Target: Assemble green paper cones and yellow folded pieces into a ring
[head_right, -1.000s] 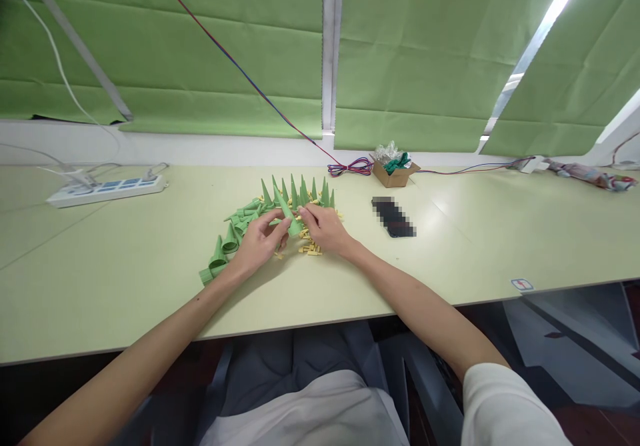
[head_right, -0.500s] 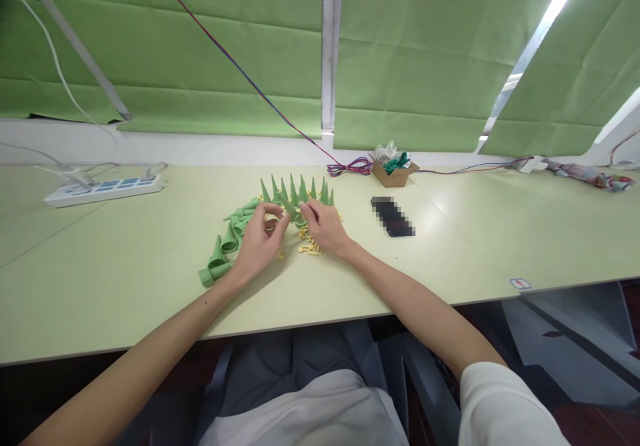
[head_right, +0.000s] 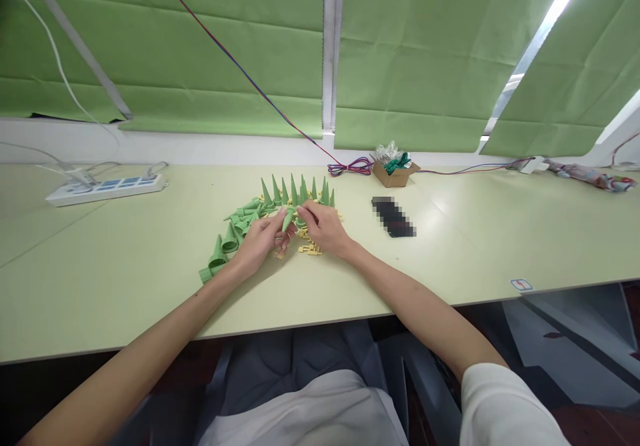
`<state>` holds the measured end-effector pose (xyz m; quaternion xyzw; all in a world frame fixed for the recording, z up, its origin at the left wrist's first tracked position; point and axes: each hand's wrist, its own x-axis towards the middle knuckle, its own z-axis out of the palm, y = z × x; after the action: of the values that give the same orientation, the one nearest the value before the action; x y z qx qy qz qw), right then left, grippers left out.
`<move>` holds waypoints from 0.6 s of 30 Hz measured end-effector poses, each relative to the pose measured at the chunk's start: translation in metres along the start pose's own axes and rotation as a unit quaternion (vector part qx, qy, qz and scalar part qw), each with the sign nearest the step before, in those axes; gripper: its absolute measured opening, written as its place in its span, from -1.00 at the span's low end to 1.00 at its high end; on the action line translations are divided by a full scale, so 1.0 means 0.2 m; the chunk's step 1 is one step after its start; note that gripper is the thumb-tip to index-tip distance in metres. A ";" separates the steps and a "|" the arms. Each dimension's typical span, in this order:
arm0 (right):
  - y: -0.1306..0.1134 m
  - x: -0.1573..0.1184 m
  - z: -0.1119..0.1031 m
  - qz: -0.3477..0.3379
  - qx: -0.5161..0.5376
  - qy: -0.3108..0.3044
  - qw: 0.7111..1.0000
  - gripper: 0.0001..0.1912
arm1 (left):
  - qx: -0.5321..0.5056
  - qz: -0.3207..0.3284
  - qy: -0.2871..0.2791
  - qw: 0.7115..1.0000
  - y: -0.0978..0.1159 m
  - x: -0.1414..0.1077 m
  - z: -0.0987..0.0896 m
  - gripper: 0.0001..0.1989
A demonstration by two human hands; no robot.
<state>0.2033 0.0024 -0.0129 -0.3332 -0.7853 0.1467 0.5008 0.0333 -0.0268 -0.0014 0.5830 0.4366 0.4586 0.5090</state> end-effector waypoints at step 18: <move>-0.01 0.01 0.00 0.050 -0.028 -0.013 0.998 -0.56 | 0.192 0.178 0.069 0.963 -0.03 0.00 0.00 -0.73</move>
<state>0.2021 0.0017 -0.0109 -0.3843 -0.7778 0.1532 0.4732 0.0320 -0.0267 -0.0075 0.7051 0.4396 0.4882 0.2669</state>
